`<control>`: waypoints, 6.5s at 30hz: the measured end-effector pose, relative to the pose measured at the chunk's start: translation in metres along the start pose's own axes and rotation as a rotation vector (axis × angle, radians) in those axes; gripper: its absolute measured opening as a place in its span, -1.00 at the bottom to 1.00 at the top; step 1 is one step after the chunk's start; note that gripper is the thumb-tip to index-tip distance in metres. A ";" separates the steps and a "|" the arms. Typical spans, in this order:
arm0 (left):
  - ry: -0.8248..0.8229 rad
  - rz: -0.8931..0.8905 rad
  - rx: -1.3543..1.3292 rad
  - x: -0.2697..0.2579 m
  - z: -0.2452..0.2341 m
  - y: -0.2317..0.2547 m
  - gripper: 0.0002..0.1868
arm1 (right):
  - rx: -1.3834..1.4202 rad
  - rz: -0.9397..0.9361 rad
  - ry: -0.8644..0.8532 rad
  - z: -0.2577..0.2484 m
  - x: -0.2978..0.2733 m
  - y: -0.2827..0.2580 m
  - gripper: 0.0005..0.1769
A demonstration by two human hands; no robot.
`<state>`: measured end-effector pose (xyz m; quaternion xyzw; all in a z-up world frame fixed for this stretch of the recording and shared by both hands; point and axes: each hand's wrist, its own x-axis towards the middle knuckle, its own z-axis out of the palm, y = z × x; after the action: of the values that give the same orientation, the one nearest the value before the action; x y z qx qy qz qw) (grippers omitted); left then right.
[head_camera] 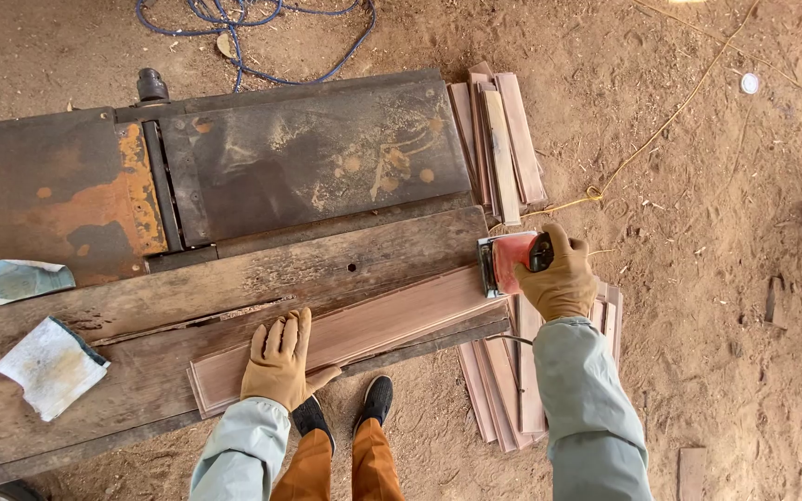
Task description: Sanding wooden planks with an electric palm sander.
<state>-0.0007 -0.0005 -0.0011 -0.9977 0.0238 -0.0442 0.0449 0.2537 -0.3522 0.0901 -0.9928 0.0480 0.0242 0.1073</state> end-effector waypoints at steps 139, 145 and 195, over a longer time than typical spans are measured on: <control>-0.183 -1.477 -1.508 -0.155 0.072 -0.080 -0.88 | -0.078 -0.366 -0.283 0.039 -0.236 -0.262 -0.28; -0.210 -1.522 -1.592 -0.155 0.091 -0.077 -0.89 | -0.100 -0.398 -0.343 0.031 -0.274 -0.310 -0.37; -0.197 -1.570 -1.365 -0.158 0.054 -0.083 -0.88 | -0.087 -0.090 -0.125 0.026 -0.063 -0.067 -0.26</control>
<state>-0.1496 0.0948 -0.0609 -0.5455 -0.6149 0.0433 -0.5678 0.1973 -0.2762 0.0828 -0.9942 -0.0048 0.0832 0.0677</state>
